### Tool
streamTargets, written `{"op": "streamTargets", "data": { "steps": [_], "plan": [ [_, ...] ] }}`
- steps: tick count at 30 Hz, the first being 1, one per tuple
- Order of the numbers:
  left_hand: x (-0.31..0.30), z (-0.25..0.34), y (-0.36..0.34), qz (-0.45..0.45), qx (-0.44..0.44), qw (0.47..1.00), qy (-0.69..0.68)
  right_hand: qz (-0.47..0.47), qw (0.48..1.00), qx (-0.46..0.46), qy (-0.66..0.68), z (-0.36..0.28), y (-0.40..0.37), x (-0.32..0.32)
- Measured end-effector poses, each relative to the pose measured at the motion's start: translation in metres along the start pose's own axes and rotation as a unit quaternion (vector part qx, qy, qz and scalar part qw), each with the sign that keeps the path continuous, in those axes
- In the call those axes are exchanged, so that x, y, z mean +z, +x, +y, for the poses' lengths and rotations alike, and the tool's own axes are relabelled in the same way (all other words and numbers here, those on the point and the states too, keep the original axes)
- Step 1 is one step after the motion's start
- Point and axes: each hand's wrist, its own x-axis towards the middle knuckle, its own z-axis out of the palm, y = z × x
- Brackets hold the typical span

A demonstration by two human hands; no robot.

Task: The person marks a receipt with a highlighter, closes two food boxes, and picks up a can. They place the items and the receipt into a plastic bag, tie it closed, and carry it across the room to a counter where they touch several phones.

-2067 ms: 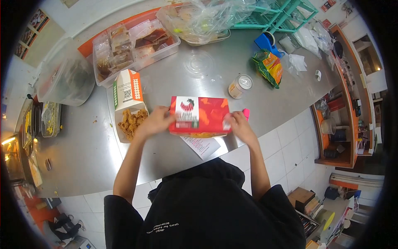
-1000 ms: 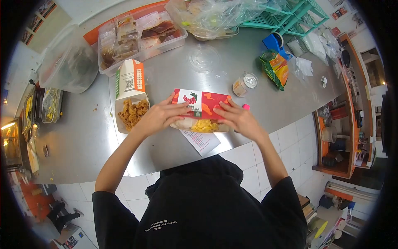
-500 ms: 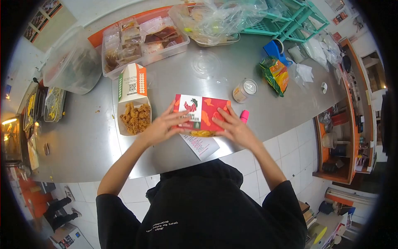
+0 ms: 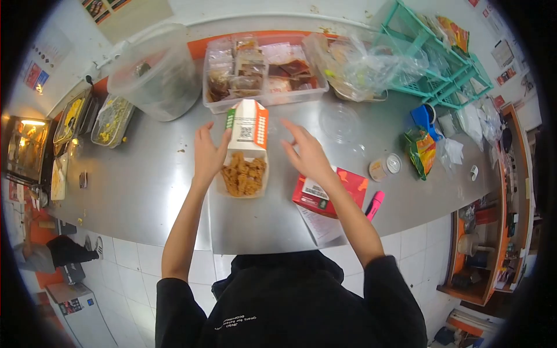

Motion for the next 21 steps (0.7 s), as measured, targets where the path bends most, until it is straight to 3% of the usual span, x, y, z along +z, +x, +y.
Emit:
{"op": "streamTargets", "data": {
  "steps": [1, 2, 3, 5, 7, 10, 11, 14, 16, 17, 19, 21],
  "plan": [
    [0.008, -0.016, 0.013, -0.047, -0.069, 0.996, 0.006, 0.007, 0.999, 0.03, -0.018, 0.004, 0.029, 0.024],
    [0.013, -0.028, 0.023, -0.096, -0.137, 0.986, 0.01, -0.039, 0.99, 0.117, -0.062, -0.003, 0.057, 0.04],
    [0.017, -0.035, 0.03, -0.129, -0.114, 0.984, 0.05, -0.083, 0.97, 0.203, -0.105, -0.007, 0.079, 0.051],
    [0.023, -0.041, 0.039, -0.202, -0.067, 0.968, 0.133, -0.061, 0.97, 0.193, -0.133, 0.012, 0.096, 0.071],
    [0.014, -0.052, 0.042, -0.225, -0.007, 0.97, 0.09, -0.087, 0.961, 0.192, -0.177, 0.014, 0.101, 0.073],
    [-0.026, -0.052, 0.027, -0.293, 0.042, 0.954, -0.043, -0.152, 0.972, 0.105, -0.147, 0.001, 0.072, 0.044],
    [-0.044, -0.048, 0.019, -0.319, 0.054, 0.942, -0.095, -0.111, 0.985, 0.083, -0.102, -0.017, 0.05, 0.031],
    [-0.068, -0.052, -0.016, -0.278, 0.25, 0.924, -0.077, 0.015, 0.997, -0.02, -0.074, -0.046, -0.052, 0.04],
    [-0.073, -0.062, -0.04, -0.24, 0.318, 0.917, -0.002, -0.006, 0.988, -0.119, -0.103, -0.032, -0.109, 0.064],
    [-0.075, -0.067, -0.053, -0.222, 0.352, 0.908, 0.037, -0.051, 0.983, -0.12, -0.132, -0.035, -0.121, 0.068],
    [-0.074, -0.083, -0.078, -0.179, 0.221, 0.959, -0.011, -0.138, 0.964, -0.123, -0.19, -0.042, -0.132, 0.072],
    [-0.073, -0.093, -0.104, -0.183, 0.111, 0.974, -0.075, -0.171, 0.976, -0.042, -0.131, -0.064, -0.121, 0.07]
  ]
}}
